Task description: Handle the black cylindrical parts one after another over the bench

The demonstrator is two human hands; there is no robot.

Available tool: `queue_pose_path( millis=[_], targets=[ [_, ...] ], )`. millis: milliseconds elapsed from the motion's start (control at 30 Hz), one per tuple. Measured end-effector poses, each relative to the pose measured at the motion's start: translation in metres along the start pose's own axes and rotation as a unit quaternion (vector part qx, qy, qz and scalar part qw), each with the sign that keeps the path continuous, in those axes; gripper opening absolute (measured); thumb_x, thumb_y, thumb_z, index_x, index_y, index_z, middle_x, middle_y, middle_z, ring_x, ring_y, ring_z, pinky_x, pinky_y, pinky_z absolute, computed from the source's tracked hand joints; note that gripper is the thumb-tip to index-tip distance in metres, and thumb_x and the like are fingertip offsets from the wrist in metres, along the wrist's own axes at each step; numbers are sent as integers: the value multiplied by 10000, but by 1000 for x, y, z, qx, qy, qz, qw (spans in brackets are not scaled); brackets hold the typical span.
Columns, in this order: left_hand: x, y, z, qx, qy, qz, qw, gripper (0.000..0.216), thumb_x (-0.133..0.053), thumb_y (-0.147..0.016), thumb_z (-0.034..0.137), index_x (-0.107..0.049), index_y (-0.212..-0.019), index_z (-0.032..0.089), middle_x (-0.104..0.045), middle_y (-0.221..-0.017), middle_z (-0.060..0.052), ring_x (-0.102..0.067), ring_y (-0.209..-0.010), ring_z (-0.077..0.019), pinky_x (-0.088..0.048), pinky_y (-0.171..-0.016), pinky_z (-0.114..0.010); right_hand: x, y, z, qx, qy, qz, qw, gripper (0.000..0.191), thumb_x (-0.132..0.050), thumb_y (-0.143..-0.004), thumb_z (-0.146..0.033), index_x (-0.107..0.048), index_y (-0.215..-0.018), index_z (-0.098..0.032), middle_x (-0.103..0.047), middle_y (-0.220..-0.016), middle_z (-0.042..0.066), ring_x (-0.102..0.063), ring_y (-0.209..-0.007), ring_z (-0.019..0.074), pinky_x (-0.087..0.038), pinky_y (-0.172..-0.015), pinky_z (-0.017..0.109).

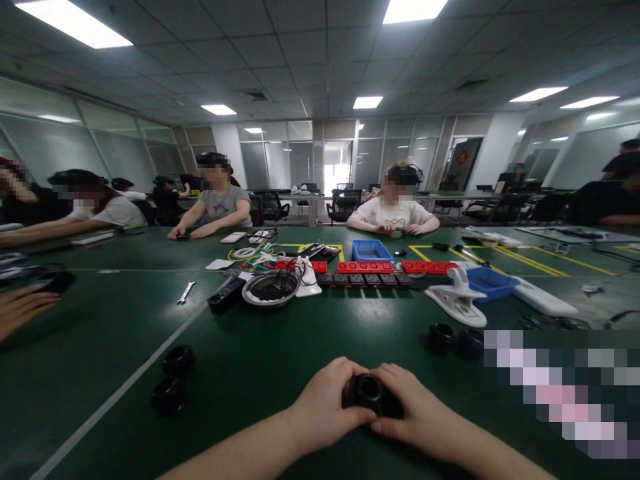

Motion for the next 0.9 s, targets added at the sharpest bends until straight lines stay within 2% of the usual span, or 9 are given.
queue_pose_path(
  millis=[100, 200, 300, 400, 467, 567, 700, 800, 900],
  targets=[
    [1, 0, 0, -7, 4, -11, 1000, 379, -735, -639, 177, -583, -985, 210, -527, -869, 16, -503, -761, -155, -388, -650, -227, 1, -1, 3, 22, -46, -27, 998, 273, -668, -701, -273, -594, -949, -187, -582, -914, 35, -516, -854, 209, -376, -753, 307],
    [-1, 0, 0, 3, 3, -12, 1000, 381, -744, -631, 196, -582, -976, 209, -525, -866, 16, -504, -759, -157, -389, -648, -228, -3, -5, 9, -13, -40, -26, 999, 242, -699, -656, -264, -600, -859, -176, -586, -818, 16, -521, -758, 187, -374, -652, 266],
    [-2, 0, -3, 36, -15, 17, 999, 365, -738, -633, 221, -572, -957, 203, -533, -874, 10, -507, -768, -166, -390, -659, -243, -6, -8, 9, -64, 43, 15, 997, 237, -704, -628, -318, -567, -751, -168, -580, -748, 21, -509, -695, 187, -350, -611, 272],
    [-2, 1, -4, 60, -48, 57, 995, 347, -730, -633, 228, -557, -932, 193, -537, -891, -2, -507, -798, -183, -388, -687, -267, -5, -8, 0, -72, 142, 72, 985, 198, -671, -635, -296, -553, -728, -167, -591, -742, 39, -513, -721, 215, -336, -687, 332],
    [-2, 2, -3, 61, -61, 62, 994, 339, -726, -634, 235, -552, -922, 195, -539, -900, -5, -505, -822, -195, -387, -712, -283, -5, -7, -3, -67, 160, 83, 981, 215, -674, -630, -311, -561, -747, -170, -598, -765, 46, -515, -752, 234, -332, -720, 361],
    [-1, 3, -2, 40, -54, 57, 996, 376, -716, -640, 234, -540, -971, 210, -541, -964, -16, -498, -893, -214, -387, -785, -309, -2, -4, -3, -47, 101, 56, 992, 354, -695, -620, -382, -575, -888, -183, -601, -882, 60, -519, -835, 255, -357, -754, 375],
    [6, 4, -3, 23, -25, 80, 996, 637, -728, -635, 263, -432, -1198, 218, -452, -1199, -67, -462, -1011, -241, -373, -882, -352, 3, -1, 0, -6, -40, 4, 999, 518, -667, -671, -323, -501, -1143, -188, -562, -1087, 87, -495, -998, 260, -364, -869, 385],
    [9, 2, -1, 2, -25, 69, 997, 479, -711, -672, 258, -520, -1110, 216, -523, -1093, -45, -489, -964, -225, -389, -853, -333, 4, -1, 5, -2, -122, -28, 992, 494, -651, -685, -289, -516, -1143, -162, -554, -1118, 95, -501, -1006, 255, -384, -874, 367],
    [7, -1, 4, -34, -20, 27, 999, 293, -686, -718, 245, -596, -996, 218, -570, -950, -17, -509, -924, -207, -395, -813, -298, 4, -3, 8, -3, -156, -41, 987, 470, -642, -694, -256, -532, -1138, -151, -569, -1078, 87, -521, -957, 238, -404, -837, 348]
  ],
)
Point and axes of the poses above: each hand's wrist, its own y-axis away from the middle knuckle, its own x-axis out of the back of the hand, z = x × y, the point moved 6 cm from there along -y, towards the middle knuckle
